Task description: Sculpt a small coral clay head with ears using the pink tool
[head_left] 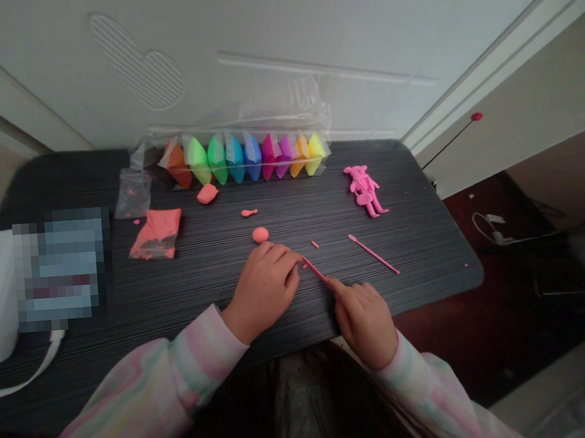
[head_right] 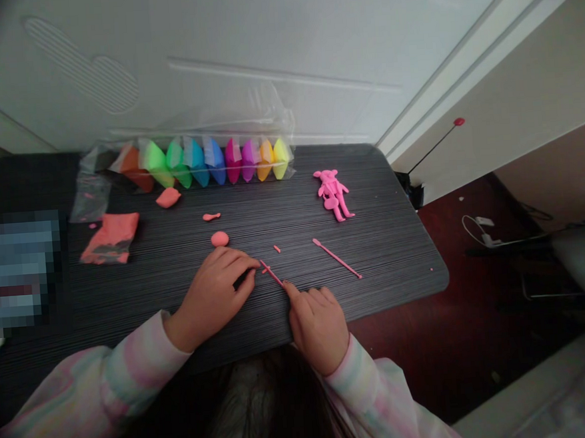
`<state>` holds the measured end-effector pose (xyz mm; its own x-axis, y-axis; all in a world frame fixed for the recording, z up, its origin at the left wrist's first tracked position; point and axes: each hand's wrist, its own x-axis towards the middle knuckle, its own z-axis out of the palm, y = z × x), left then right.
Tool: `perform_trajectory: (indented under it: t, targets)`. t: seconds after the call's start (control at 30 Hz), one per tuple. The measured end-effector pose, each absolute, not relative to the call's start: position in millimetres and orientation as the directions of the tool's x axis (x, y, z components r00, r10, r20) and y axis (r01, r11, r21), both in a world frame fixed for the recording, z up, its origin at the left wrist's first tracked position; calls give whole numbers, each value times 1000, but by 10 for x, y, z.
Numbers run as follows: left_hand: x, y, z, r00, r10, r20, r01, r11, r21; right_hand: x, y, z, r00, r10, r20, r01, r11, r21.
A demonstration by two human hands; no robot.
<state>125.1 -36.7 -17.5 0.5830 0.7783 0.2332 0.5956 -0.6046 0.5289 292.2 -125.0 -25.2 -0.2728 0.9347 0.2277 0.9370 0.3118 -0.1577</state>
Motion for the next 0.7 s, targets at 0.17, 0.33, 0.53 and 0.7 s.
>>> perform_trajectory:
  t: [0.17, 0.33, 0.53, 0.7]
  targets:
    - [1237, -363, -187, 563, 783, 265, 591, -605, 534, 2925, -1246, -247, -282, 932, 227, 931, 323, -168]
    - [1232, -362, -197, 570, 780, 259, 590, -608, 531, 2921, -1241, -240, -288, 932, 220, 933, 325, -154]
    - [1233, -361, -205, 581, 766, 275, 585, -628, 514, 2924, -1246, -247, -282, 934, 220, 936, 318, -151]
    - [1230, -364, -205, 589, 754, 291, 583, -646, 494, 2917, -1244, -236, -279, 938, 203, 939, 311, -145]
